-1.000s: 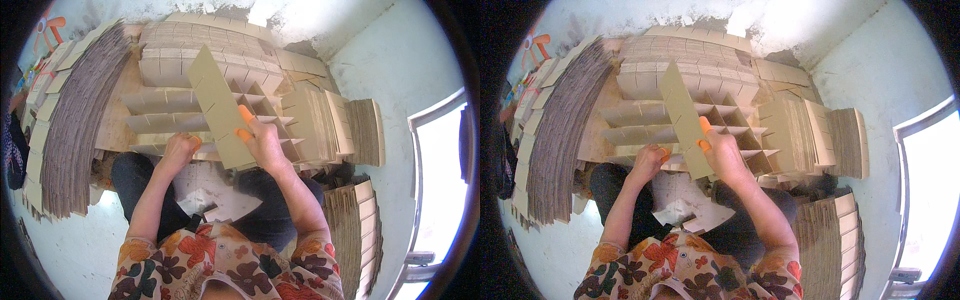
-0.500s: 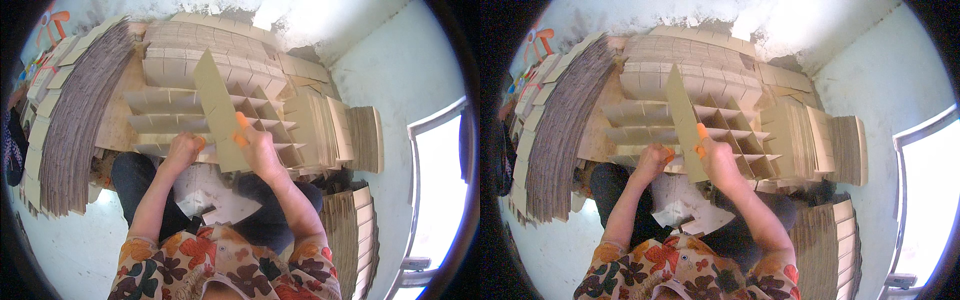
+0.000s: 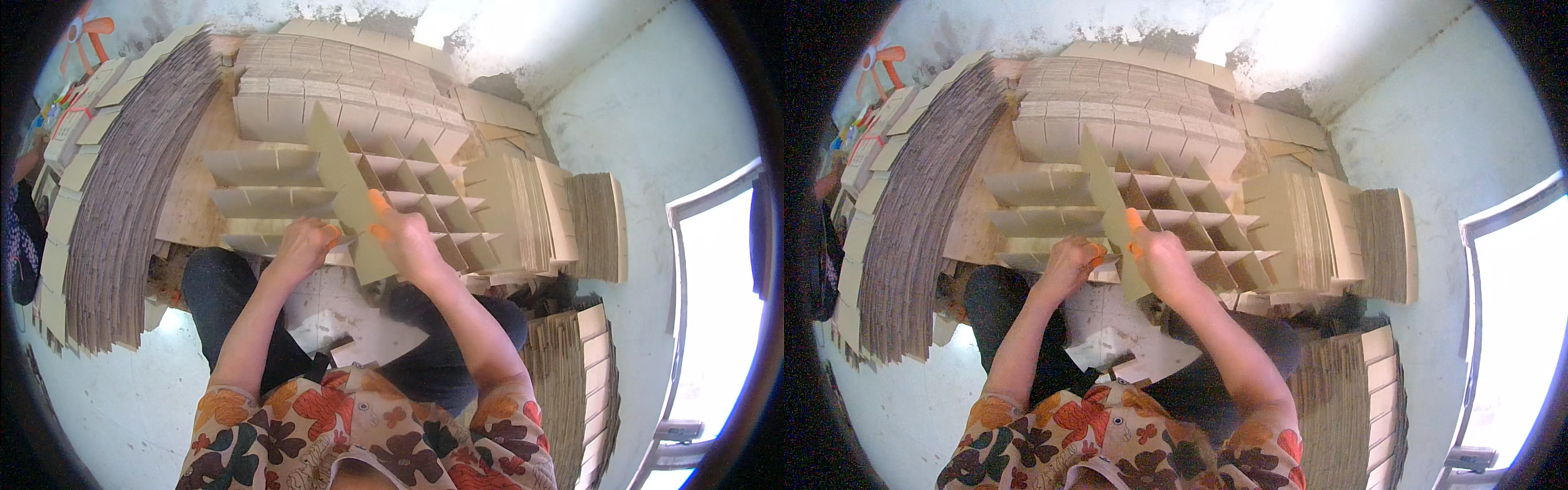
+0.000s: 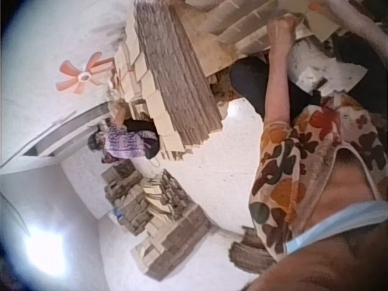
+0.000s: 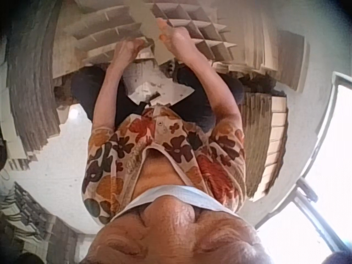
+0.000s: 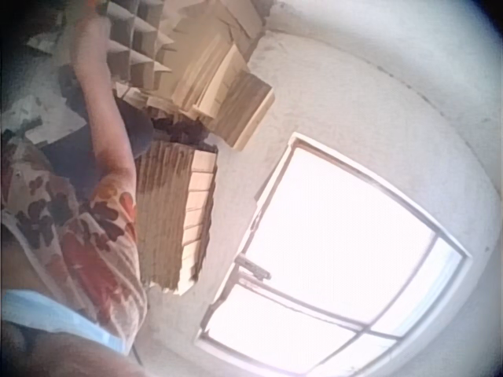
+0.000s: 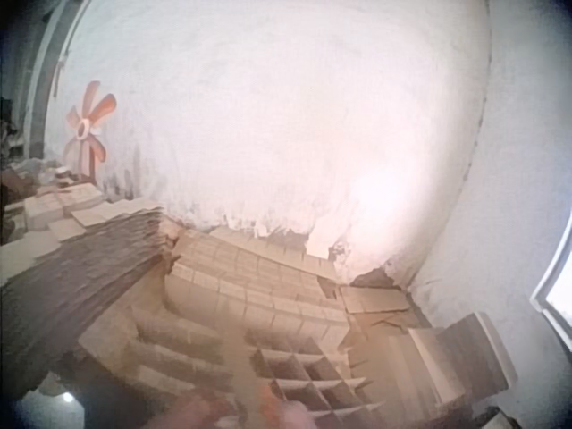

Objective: The person sits on the floor and folds pre-cut cardboard sheets into a grid-like structure. They repeatedly pick up flat sheets, fold them along scored lines, and place the finished units into a growing stack.

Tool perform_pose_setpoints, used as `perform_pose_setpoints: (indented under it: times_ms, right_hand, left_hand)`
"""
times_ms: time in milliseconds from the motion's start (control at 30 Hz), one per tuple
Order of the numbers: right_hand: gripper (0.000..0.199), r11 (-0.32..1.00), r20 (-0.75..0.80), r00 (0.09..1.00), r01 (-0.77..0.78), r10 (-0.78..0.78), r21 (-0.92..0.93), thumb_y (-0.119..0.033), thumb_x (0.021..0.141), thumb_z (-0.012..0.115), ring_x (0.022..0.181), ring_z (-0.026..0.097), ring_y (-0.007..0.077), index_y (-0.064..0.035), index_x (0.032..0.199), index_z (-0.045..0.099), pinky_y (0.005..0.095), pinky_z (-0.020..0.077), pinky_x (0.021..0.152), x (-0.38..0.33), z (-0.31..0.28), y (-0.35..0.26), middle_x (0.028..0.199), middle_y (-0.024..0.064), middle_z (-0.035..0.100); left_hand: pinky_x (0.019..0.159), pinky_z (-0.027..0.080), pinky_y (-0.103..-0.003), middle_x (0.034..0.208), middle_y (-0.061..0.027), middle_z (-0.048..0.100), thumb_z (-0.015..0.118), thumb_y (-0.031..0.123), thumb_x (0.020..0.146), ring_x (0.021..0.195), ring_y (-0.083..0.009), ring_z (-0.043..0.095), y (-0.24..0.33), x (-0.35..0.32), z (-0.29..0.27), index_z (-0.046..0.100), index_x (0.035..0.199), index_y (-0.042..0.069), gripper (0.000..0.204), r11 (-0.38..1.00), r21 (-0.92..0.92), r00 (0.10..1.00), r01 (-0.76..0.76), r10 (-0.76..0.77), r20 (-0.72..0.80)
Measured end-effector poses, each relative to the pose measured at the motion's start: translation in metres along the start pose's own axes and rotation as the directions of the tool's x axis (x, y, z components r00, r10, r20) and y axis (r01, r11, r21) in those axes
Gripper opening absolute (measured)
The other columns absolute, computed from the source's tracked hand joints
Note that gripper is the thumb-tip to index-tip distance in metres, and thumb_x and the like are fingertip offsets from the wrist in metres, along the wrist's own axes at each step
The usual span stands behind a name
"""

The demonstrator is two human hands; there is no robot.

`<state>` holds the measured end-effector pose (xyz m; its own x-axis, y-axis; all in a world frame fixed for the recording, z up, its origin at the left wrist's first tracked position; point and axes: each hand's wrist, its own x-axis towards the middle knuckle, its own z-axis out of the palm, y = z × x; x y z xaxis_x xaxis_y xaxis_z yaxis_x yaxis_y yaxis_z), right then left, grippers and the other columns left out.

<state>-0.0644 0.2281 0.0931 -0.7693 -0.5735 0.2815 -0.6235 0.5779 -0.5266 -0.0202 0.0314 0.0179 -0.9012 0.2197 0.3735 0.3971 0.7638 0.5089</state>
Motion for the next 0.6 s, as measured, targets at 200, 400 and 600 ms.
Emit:
perform_pose_setpoints:
  times_ms: [200, 400, 600]
  right_hand:
    - [0.044, 0.993, 0.082, 0.993, 0.089, -0.083, -0.079, -0.003, 0.078, 0.063, 0.064, 0.058, 0.0412, 0.0056, 0.12, 0.053, 0.0437, 0.0457, 0.055, 0.006, 0.017, 0.012, 0.071, 0.0267, 0.057]
    - [0.025, 0.988, 0.359, 0.933, 0.044, 0.011, -0.146, 0.0, 0.074, 0.057, 0.07, 0.062, 0.0398, 0.0102, 0.096, 0.055, 0.047, 0.0518, 0.063, 0.005, 0.022, 0.008, 0.074, 0.0222, 0.063]
    - [0.019, 0.973, 0.23, 0.971, -0.012, 0.067, -0.23, -0.007, 0.078, 0.058, 0.074, 0.064, 0.037, 0.0001, 0.095, 0.061, 0.0461, 0.0513, 0.065, -0.012, 0.014, 0.048, 0.081, 0.0195, 0.065]
  left_hand:
    - [0.064, 0.047, -0.045, 0.07, -0.0145, 0.058, 0.069, 0.006, 0.071, 0.071, -0.0347, 0.058, -0.008, 0.002, 0.008, 0.066, 0.083, 0.006, 0.012, 0.999, 0.041, 1.0, 0.015, -0.016, 0.017]
    - [0.064, 0.047, -0.044, 0.07, -0.0128, 0.058, 0.07, 0.009, 0.071, 0.07, -0.0337, 0.057, -0.004, 0.002, 0.006, 0.068, 0.085, 0.009, 0.014, 0.998, 0.054, 0.999, 0.037, -0.039, 0.037]
    - [0.07, 0.046, -0.043, 0.074, -0.0143, 0.061, 0.069, 0.011, 0.071, 0.076, -0.0326, 0.059, 0.006, 0.006, -0.002, 0.067, 0.085, 0.005, 0.015, 0.998, 0.008, 0.996, 0.06, -0.06, 0.06]
